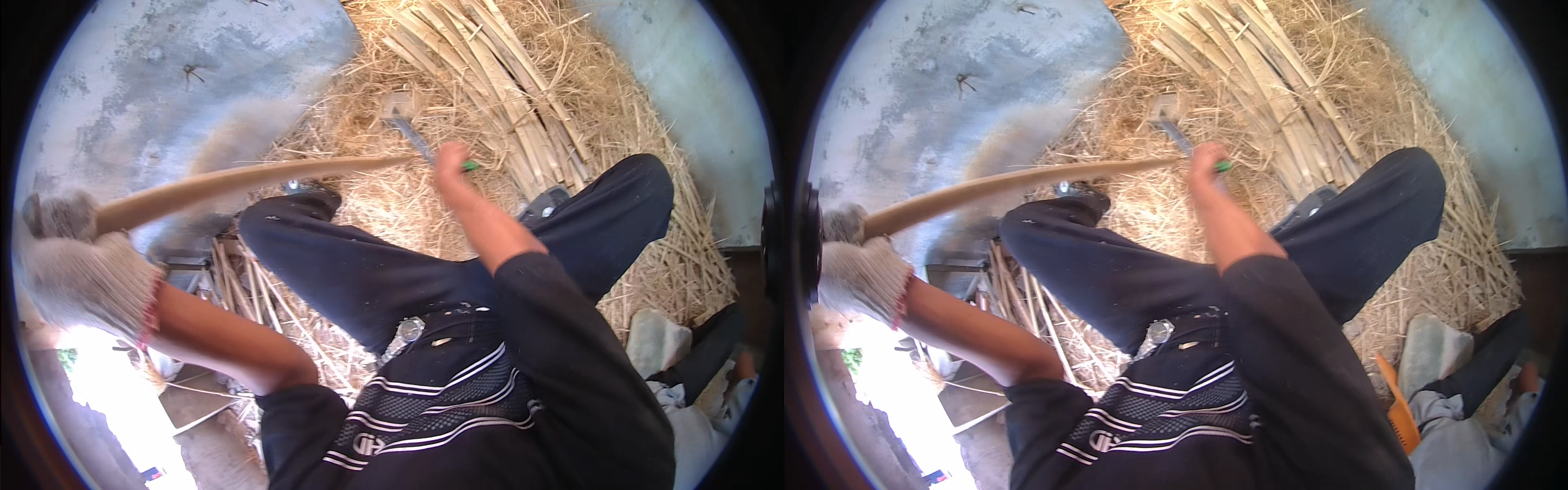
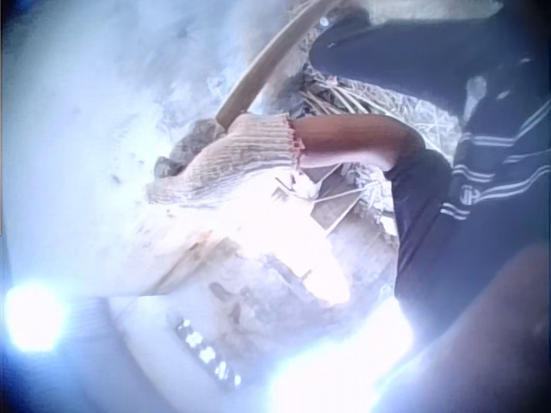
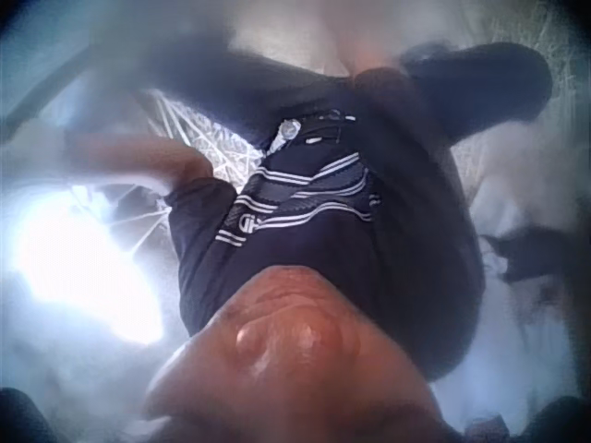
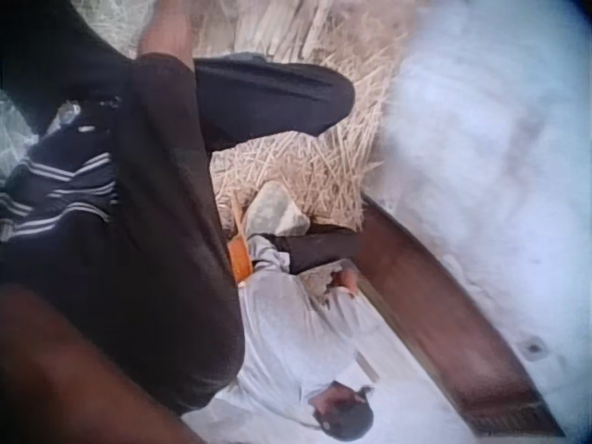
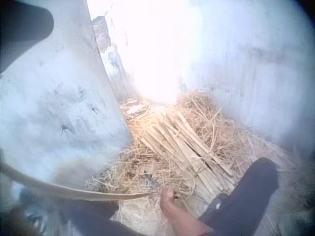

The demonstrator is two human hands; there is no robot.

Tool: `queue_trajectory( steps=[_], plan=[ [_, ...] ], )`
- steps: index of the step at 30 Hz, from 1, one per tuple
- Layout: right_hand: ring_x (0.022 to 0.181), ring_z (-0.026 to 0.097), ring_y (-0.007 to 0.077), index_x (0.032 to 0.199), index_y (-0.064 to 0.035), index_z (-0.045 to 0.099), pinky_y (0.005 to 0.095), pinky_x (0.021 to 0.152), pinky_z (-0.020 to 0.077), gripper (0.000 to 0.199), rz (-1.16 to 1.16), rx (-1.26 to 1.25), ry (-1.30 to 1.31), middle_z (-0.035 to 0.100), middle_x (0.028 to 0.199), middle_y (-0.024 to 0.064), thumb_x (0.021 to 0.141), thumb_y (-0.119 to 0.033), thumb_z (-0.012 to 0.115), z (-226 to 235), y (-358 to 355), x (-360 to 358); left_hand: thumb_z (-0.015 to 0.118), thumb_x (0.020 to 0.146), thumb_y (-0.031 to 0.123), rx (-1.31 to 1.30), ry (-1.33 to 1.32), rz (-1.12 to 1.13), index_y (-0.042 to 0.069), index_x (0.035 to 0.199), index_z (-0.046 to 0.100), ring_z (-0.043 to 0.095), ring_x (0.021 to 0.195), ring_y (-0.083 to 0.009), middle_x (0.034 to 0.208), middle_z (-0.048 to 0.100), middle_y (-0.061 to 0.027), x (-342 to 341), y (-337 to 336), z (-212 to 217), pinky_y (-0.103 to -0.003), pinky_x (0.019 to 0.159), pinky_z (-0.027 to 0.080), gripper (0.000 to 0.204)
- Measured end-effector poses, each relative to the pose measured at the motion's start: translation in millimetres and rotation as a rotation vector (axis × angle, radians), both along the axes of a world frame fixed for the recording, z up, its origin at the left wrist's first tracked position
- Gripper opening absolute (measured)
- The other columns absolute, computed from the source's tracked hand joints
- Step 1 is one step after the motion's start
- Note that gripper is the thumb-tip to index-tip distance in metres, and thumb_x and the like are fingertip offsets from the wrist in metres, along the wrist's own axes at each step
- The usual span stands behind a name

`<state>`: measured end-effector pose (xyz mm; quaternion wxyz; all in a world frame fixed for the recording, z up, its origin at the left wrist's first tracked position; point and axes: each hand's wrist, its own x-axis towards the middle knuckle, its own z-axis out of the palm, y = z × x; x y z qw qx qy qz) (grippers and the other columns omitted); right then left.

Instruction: The person sits on a straw-covered floor and uses a green utility knife to shave the surface of a long bamboo stick. They hold the stick with a gloved left hand and scrape it with the knife in their right hand, creating thin shavings.

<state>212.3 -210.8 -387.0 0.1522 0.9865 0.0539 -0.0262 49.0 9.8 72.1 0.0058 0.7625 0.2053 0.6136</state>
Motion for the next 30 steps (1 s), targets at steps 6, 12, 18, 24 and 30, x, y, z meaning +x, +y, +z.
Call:
queue_trajectory(
  steps=[6,12,18,24,30],
  plan=[
    [0.074,0.069,0.0314,0.111,0.0010,0.058,0.0424,0.063,0.0563,0.023,-0.050,0.569,0.192,0.069,0.087,0.0154,0.093,-0.013,0.054,80.8,-52.4,-9.4,0.057,0.093,0.022,-0.417,-0.509,-0.555,-0.005,0.086,0.063,0.056,0.046,-0.0106,0.069,0.059,-0.0061,-8.0,-42.1,2.8,-0.020,0.048,0.052,0.028],
    [0.053,0.059,0.0299,0.119,-0.0008,0.050,0.0442,0.051,0.0452,0.032,0.246,1.463,0.380,0.058,0.063,0.0189,0.101,-0.027,0.046,246.1,4.3,-119.9,0.051,0.096,0.020,-0.556,-0.422,-0.861,-0.004,0.093,0.060,0.059,0.060,-0.0127,0.083,0.057,-0.0073,-22.4,-34.1,8.3,-0.025,0.053,0.052,0.026],
    [0.056,0.061,0.0441,0.107,0.0016,0.046,0.0513,0.051,0.0463,0.025,0.295,1.503,0.182,0.056,0.058,0.0244,0.098,-0.021,0.051,259.6,29.0,-182.4,0.049,0.098,0.027,-0.372,-0.415,-0.229,-0.007,0.101,0.062,0.064,0.070,-0.0152,0.090,0.060,-0.0122,-23.4,-81.0,0.3,-0.028,0.056,0.056,0.036],
    [0.054,0.060,0.0436,0.101,0.0021,0.046,0.0497,0.048,0.0481,0.020,0.387,1.465,0.096,0.056,0.056,0.0244,0.097,-0.017,0.052,275.9,35.1,-195.8,0.054,0.096,0.030,-0.428,-0.563,-0.254,-0.009,0.102,0.064,0.071,0.083,-0.0288,0.105,0.064,-0.0219,-24.3,-95.6,1.9,-0.039,0.068,0.065,0.040],
    [0.069,0.068,0.0411,0.107,0.0059,0.051,0.0478,0.058,0.0551,0.023,0.133,1.149,0.174,0.064,0.070,0.0235,0.092,-0.011,0.051,201.3,32.5,-155.9,0.058,0.094,0.025,-0.242,-0.515,-0.346,-0.008,0.097,0.065,0.068,0.070,-0.0186,0.087,0.065,-0.0150,-24.3,-73.2,-3.2,-0.029,0.056,0.058,0.033]
  ],
)
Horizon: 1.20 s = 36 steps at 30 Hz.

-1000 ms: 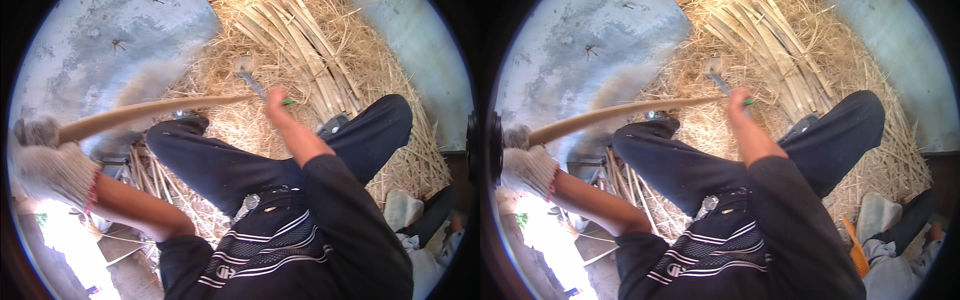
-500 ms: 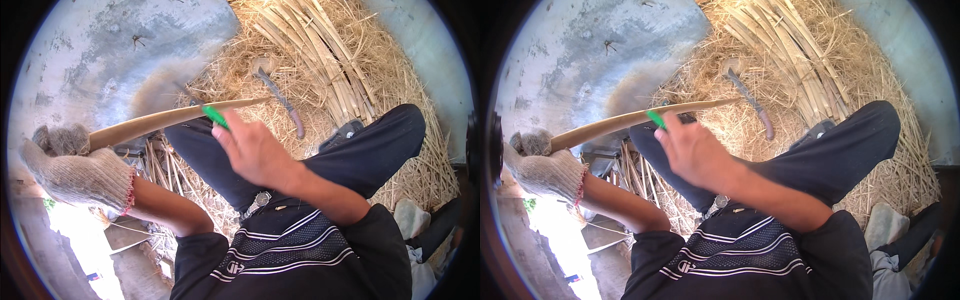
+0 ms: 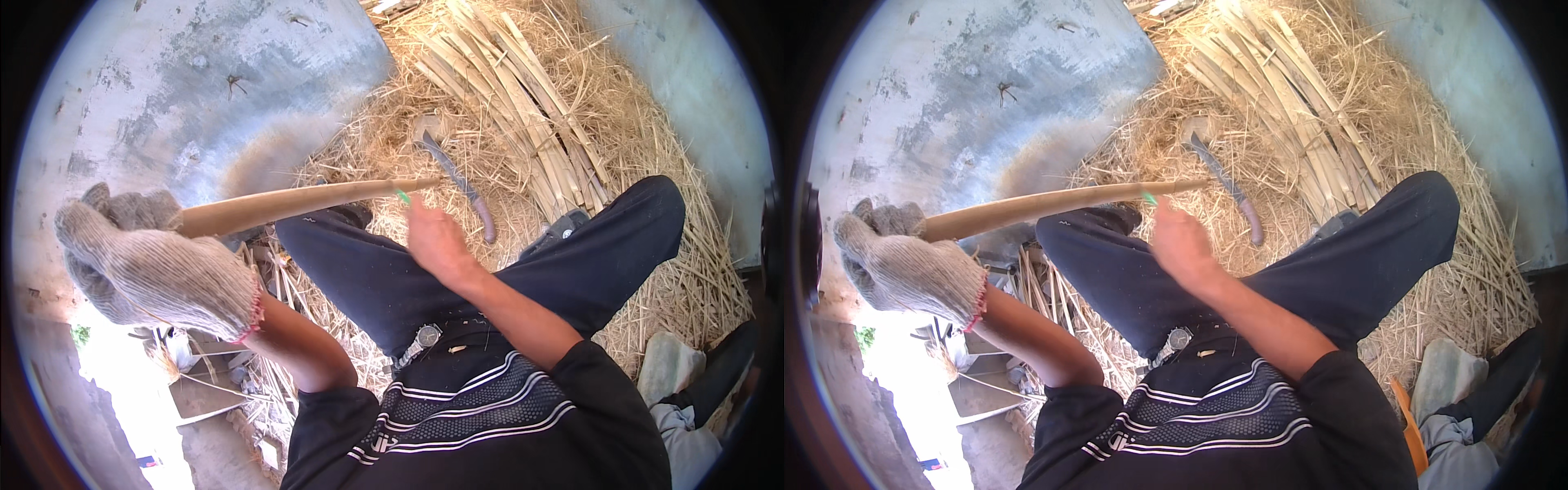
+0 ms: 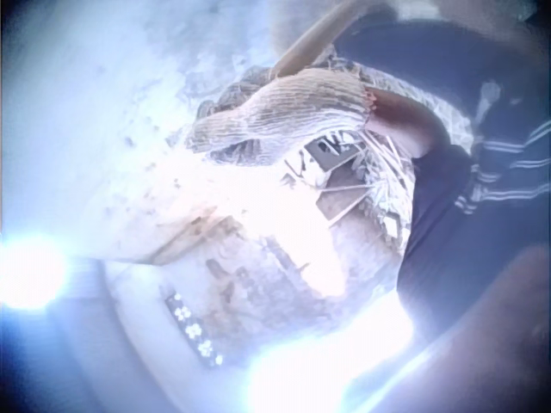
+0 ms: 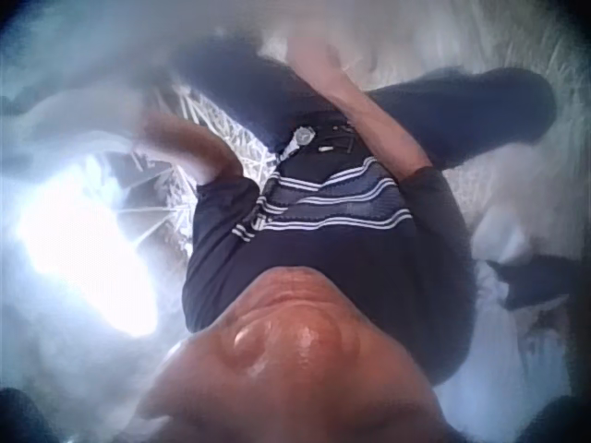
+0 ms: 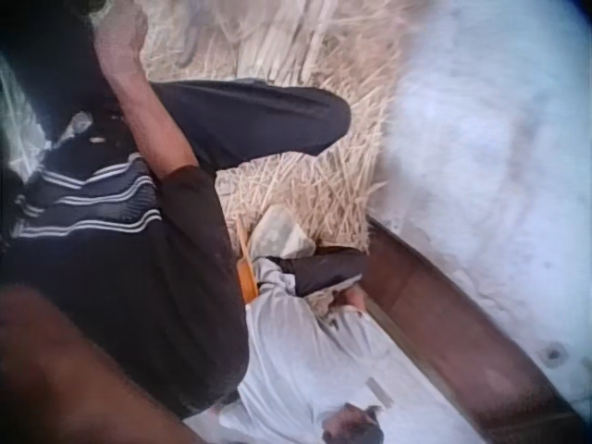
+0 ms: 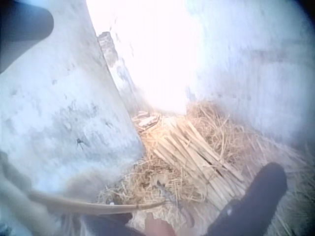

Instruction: The person sits on a straw-covered floor and uses a green utility knife to shave the surface of a long bamboo stick. They hold the stick with a gloved left hand and scrape it with the knife in their right hand, creating thin shavings.

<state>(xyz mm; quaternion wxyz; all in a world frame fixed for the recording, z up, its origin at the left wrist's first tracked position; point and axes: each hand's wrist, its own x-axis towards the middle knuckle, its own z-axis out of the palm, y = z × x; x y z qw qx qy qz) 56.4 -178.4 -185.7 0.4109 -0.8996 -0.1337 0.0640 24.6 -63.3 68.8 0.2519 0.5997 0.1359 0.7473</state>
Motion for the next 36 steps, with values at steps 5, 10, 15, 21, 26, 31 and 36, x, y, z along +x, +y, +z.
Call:
queue_trajectory(
  steps=[5,10,15,21,26,31,36],
  plan=[
    [0.060,0.061,0.0473,0.103,0.0022,0.046,0.0523,0.053,0.0483,0.022,0.085,0.290,-0.019,0.058,0.060,0.0266,0.097,-0.018,0.051,35.3,-6.8,-21.8,0.058,0.094,0.025,-0.170,-0.067,-0.043,-0.007,0.097,0.066,0.066,0.066,-0.0164,0.083,0.064,-0.0139,8.3,-22.3,3.4,-0.026,0.054,0.056,0.034],
    [0.056,0.061,0.0448,0.096,0.0023,0.045,0.0506,0.049,0.0492,0.022,0.114,0.367,-0.127,0.057,0.057,0.0248,0.097,-0.018,0.051,52.4,-1.4,-26.1,0.057,0.094,0.024,-0.119,-0.065,-0.169,-0.002,0.087,0.061,0.052,0.055,-0.0119,0.074,0.053,-0.0053,8.8,-14.2,0.9,-0.025,0.048,0.043,0.028],
    [0.057,0.061,0.0460,0.098,0.0014,0.047,0.0525,0.050,0.0474,0.019,0.116,0.375,-0.098,0.056,0.056,0.0262,0.096,-0.017,0.054,68.5,0.4,-32.6,0.056,0.092,0.017,-0.133,-0.122,-0.237,0.000,0.085,0.059,0.046,0.055,-0.0104,0.077,0.049,-0.0050,14.4,-10.4,3.7,-0.024,0.046,0.036,0.019],
    [0.066,0.066,0.0457,0.105,0.0034,0.046,0.0517,0.058,0.0539,0.022,0.092,0.136,-0.043,0.062,0.068,0.0285,0.098,-0.018,0.047,54.9,-9.5,-11.8,0.054,0.091,0.014,0.069,0.099,-0.072,-0.004,0.093,0.061,0.055,0.063,-0.0120,0.085,0.053,-0.0080,9.5,0.8,-1.0,-0.023,0.049,0.047,0.020],
    [0.067,0.065,0.0466,0.106,0.0032,0.048,0.0523,0.059,0.0534,0.023,0.088,0.179,0.013,0.061,0.066,0.0289,0.097,-0.018,0.049,29.6,-0.1,-10.0,0.053,0.091,0.013,-0.022,0.099,-0.222,-0.007,0.092,0.060,0.055,0.057,-0.0117,0.076,0.052,-0.0063,3.8,4.5,0.4,-0.022,0.048,0.049,0.021],
    [0.064,0.064,0.0455,0.105,0.0040,0.048,0.0514,0.057,0.0535,0.023,0.100,0.159,0.012,0.061,0.067,0.0278,0.096,-0.017,0.050,17.5,-5.1,7.3,0.052,0.092,0.013,0.028,0.006,-0.168,-0.005,0.085,0.057,0.046,0.046,-0.0093,0.064,0.047,-0.0031,8.8,-7.5,-1.3,-0.021,0.043,0.043,0.019],
    [0.057,0.062,0.0452,0.110,0.0039,0.050,0.0520,0.053,0.0494,0.027,-0.071,0.183,0.057,0.061,0.062,0.0246,0.096,-0.019,0.052,-51.2,5.8,21.0,0.050,0.094,0.015,0.255,0.099,0.062,0.001,0.076,0.054,0.038,0.044,-0.0077,0.060,0.040,-0.0006,13.8,2.6,-5.4,-0.022,0.041,0.034,0.023]
  ],
)
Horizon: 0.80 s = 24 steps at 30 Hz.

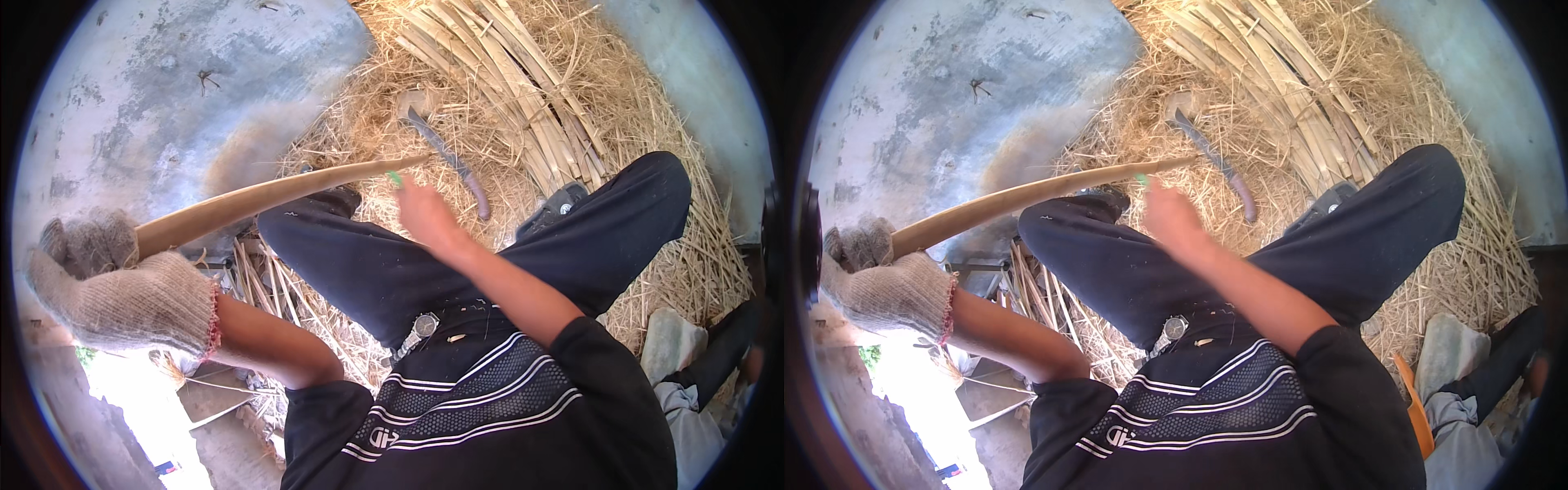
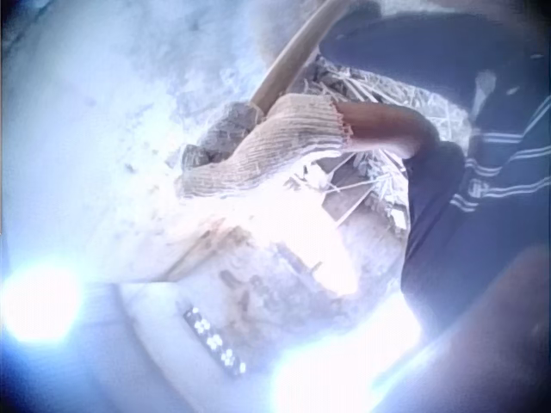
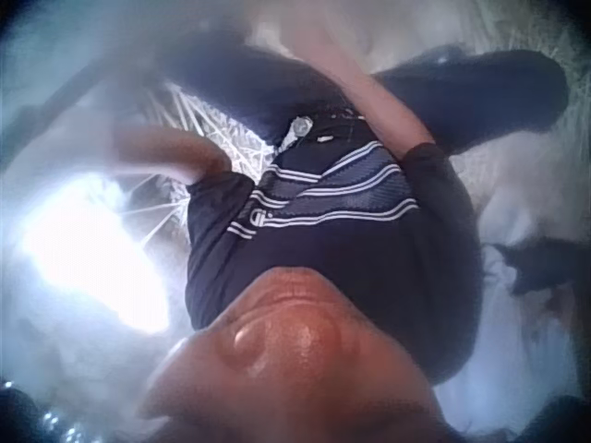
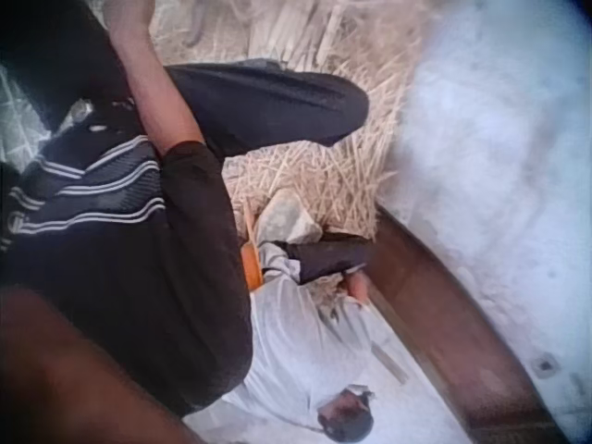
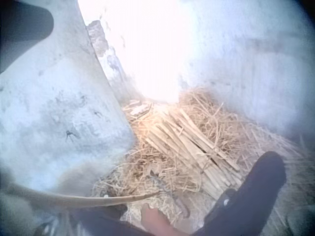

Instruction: The person sits on a straw-covered floor and uses a green utility knife to shave the surface of a long bamboo stick. They hold the stick with a gloved left hand and scrape it with the knife in their right hand, creating thin shavings.

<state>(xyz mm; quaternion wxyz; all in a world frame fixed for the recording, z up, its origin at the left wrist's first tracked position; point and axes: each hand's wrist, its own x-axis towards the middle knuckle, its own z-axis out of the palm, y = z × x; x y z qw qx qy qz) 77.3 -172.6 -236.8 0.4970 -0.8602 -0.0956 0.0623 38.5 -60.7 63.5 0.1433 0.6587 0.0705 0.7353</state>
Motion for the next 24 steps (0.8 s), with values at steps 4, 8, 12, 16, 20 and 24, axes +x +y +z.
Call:
queue_trajectory(
  steps=[4,8,12,16,20,24],
  plan=[
    [0.061,0.063,0.0451,0.116,0.0028,0.050,0.0508,0.053,0.0497,0.028,0.114,-0.071,-0.079,0.063,0.066,0.0244,0.097,-0.018,0.051,-7.3,-3.9,15.2,0.051,0.094,0.015,-0.236,-0.109,-0.325,0.006,0.069,0.049,0.030,0.042,-0.0068,0.057,0.033,0.0019,3.4,-13.7,6.9,-0.022,0.041,0.028,0.027],
    [0.068,0.067,0.0404,0.117,0.0032,0.051,0.0512,0.056,0.0527,0.028,0.140,-0.187,0.055,0.065,0.075,0.0244,0.097,-0.016,0.049,-9.1,2.9,23.6,0.053,0.094,0.016,-0.341,-0.150,-0.441,0.008,0.066,0.047,0.027,0.040,-0.0055,0.055,0.030,0.0043,4.4,-17.6,12.3,-0.021,0.040,0.026,0.029],
    [0.064,0.067,0.0274,0.115,0.0060,0.049,0.0371,0.051,0.0550,0.024,0.173,-0.380,0.096,0.063,0.075,0.0183,0.099,-0.011,0.042,-54.1,-22.7,33.6,0.053,0.096,0.016,-0.288,-0.064,-0.735,0.009,0.069,0.049,0.029,0.040,-0.0047,0.054,0.033,0.0043,-8.1,-5.0,8.1,-0.022,0.040,0.026,0.028],
    [0.071,0.067,0.0421,0.105,0.0008,0.050,0.0545,0.062,0.0528,0.024,0.106,-0.242,0.087,0.063,0.074,0.0256,0.099,-0.022,0.046,-46.0,-4.2,41.5,0.051,0.096,0.015,-0.356,-0.168,-0.410,0.010,0.067,0.048,0.029,0.040,-0.0047,0.054,0.033,0.0042,6.1,-20.2,7.0,-0.021,0.041,0.027,0.029],
    [0.065,0.067,0.0379,0.110,-0.0008,0.048,0.0513,0.056,0.0527,0.022,0.175,-0.342,0.002,0.064,0.072,0.0231,0.100,-0.019,0.044,-57.6,-20.3,44.2,0.054,0.095,0.017,-0.284,0.007,-0.802,0.009,0.068,0.049,0.033,0.043,-0.0057,0.058,0.037,0.0025,-15.4,13.4,7.1,-0.022,0.042,0.030,0.029],
    [0.073,0.069,0.0272,0.117,-0.0063,0.047,0.0403,0.058,0.0546,0.019,0.206,-0.593,-0.185,0.065,0.079,0.0149,0.101,-0.010,0.038,-78.9,-14.1,64.3,0.059,0.092,0.021,-0.366,-0.079,-0.564,0.006,0.072,0.055,0.037,0.046,-0.0064,0.060,0.042,0.0014,-15.3,1.1,4.5,-0.022,0.043,0.032,0.026]
  ],
)
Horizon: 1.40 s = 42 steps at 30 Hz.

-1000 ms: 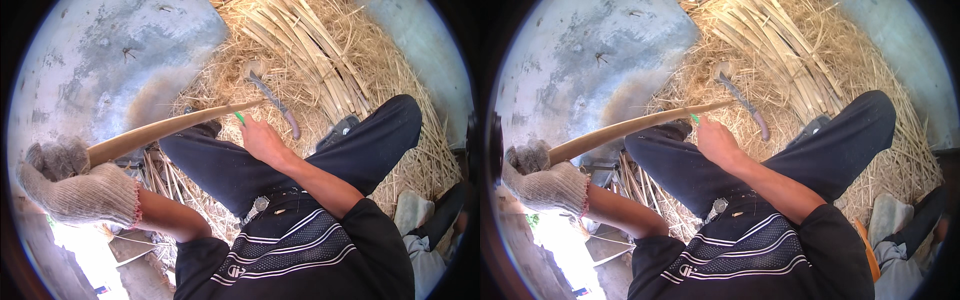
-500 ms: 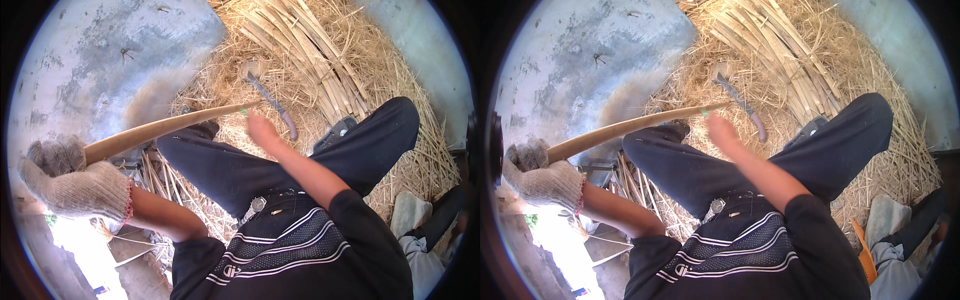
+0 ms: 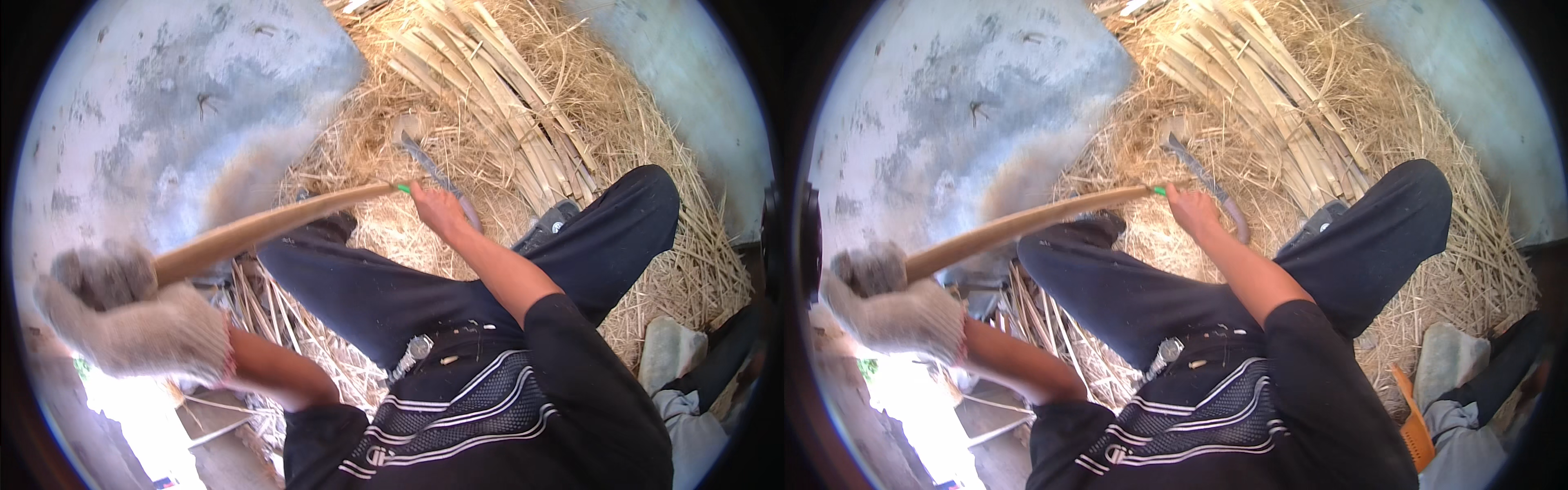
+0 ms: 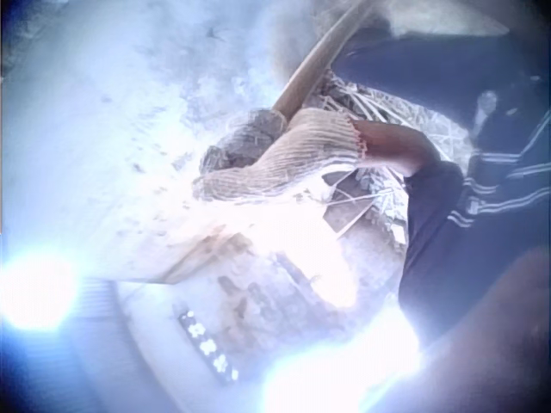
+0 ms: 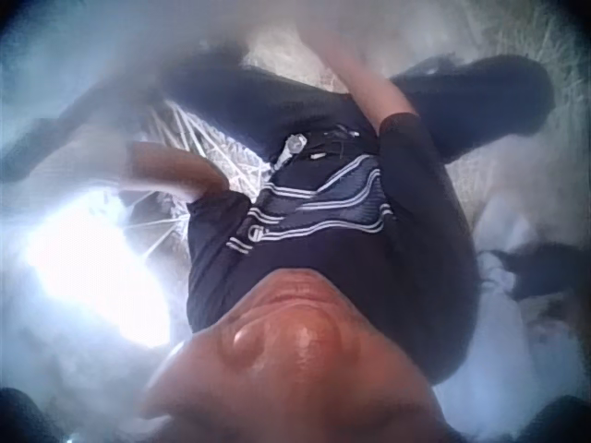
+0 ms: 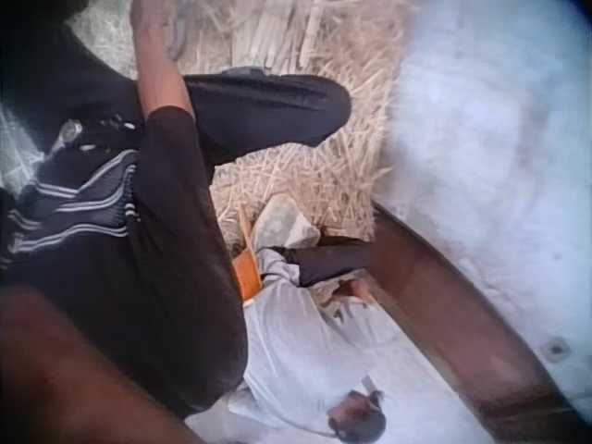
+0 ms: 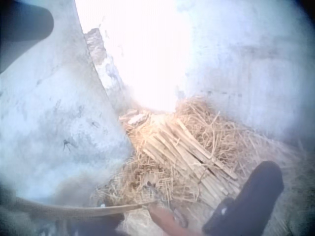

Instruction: The person sits on a straw-covered floor and uses a green utility knife to shave the surface of a long bamboo stick. They hold the stick with a gloved left hand and scrape it with the knife in their right hand, creating thin shavings.

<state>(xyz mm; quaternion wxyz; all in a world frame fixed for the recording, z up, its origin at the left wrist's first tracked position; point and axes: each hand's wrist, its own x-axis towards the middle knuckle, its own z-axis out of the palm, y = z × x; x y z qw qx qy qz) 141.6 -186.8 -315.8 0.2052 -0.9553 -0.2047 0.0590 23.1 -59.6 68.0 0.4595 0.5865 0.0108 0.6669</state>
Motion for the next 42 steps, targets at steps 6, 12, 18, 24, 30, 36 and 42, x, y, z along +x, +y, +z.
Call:
queue_trajectory(
  steps=[6,12,18,24,30,36,42],
  plan=[
    [0.067,0.068,0.0218,0.107,-0.0034,0.058,0.0399,0.050,0.0546,0.017,-0.305,-0.457,-0.033,0.066,0.075,0.0105,0.090,-0.004,0.055,-37.2,-31.8,92.4,0.058,0.093,0.021,0.010,0.044,0.002,0.006,0.071,0.054,0.034,0.045,-0.0048,0.057,0.039,0.0035,16.2,-29.4,5.8,-0.021,0.041,0.030,0.027],
    [0.065,0.066,0.0241,0.098,0.0037,0.063,0.0416,0.048,0.0528,0.016,-0.332,0.022,-0.071,0.064,0.076,0.0119,0.090,-0.006,0.053,37.0,-53.4,66.2,0.054,0.095,0.022,-0.026,-0.022,0.064,0.010,0.067,0.048,0.029,0.044,-0.0052,0.055,0.034,0.0042,10.9,-21.0,3.0,-0.022,0.041,0.025,0.032],
    [0.055,0.057,0.0217,0.122,0.0090,0.039,0.0318,0.040,0.0447,0.029,0.197,0.870,-0.193,0.055,0.067,0.0126,0.101,-0.010,0.037,138.7,-10.5,-30.2,0.056,0.094,0.026,-0.038,-0.004,0.272,0.000,0.082,0.058,0.046,0.058,-0.0100,0.073,0.048,-0.0032,20.4,-2.2,4.7,-0.024,0.048,0.038,0.029],
    [0.065,0.064,0.0322,0.123,0.0030,0.041,0.0433,0.052,0.0524,0.028,-0.082,0.285,0.212,0.062,0.072,0.0200,0.100,-0.015,0.041,49.0,-3.9,-19.8,0.056,0.094,0.026,-0.081,0.063,0.200,-0.004,0.093,0.060,0.056,0.066,-0.0147,0.088,0.054,-0.0091,28.6,14.4,7.0,-0.026,0.055,0.049,0.030],
    [0.072,0.068,0.0345,0.121,-0.0008,0.041,0.0474,0.055,0.0525,0.026,-0.035,0.247,0.164,0.063,0.071,0.0207,0.099,-0.014,0.044,4.4,1.5,-7.9,0.054,0.093,0.018,-0.049,0.025,0.166,-0.002,0.085,0.057,0.046,0.052,-0.0115,0.074,0.049,-0.0035,31.1,25.9,5.4,-0.026,0.055,0.047,0.022],
    [0.084,0.070,0.0373,0.116,-0.0001,0.054,0.0463,0.071,0.0566,0.025,-0.190,-0.140,0.340,0.070,0.089,0.0205,0.096,-0.014,0.047,-46.4,25.4,37.2,0.048,0.097,0.021,-0.021,0.061,-0.004,0.009,0.068,0.049,0.034,0.040,-0.0072,0.055,0.036,0.0020,30.6,33.2,8.9,-0.026,0.048,0.040,0.031],
    [0.096,0.068,0.0349,0.107,-0.0015,0.061,0.0443,0.084,0.0549,0.023,-0.254,-0.050,0.352,0.070,0.101,0.0195,0.092,-0.007,0.045,-56.7,1.0,46.2,0.042,0.098,0.020,0.108,0.077,-0.335,0.018,0.060,0.033,0.022,0.036,-0.0060,0.048,0.022,0.0057,13.2,16.5,7.2,-0.022,0.041,0.027,0.039]
  ],
)
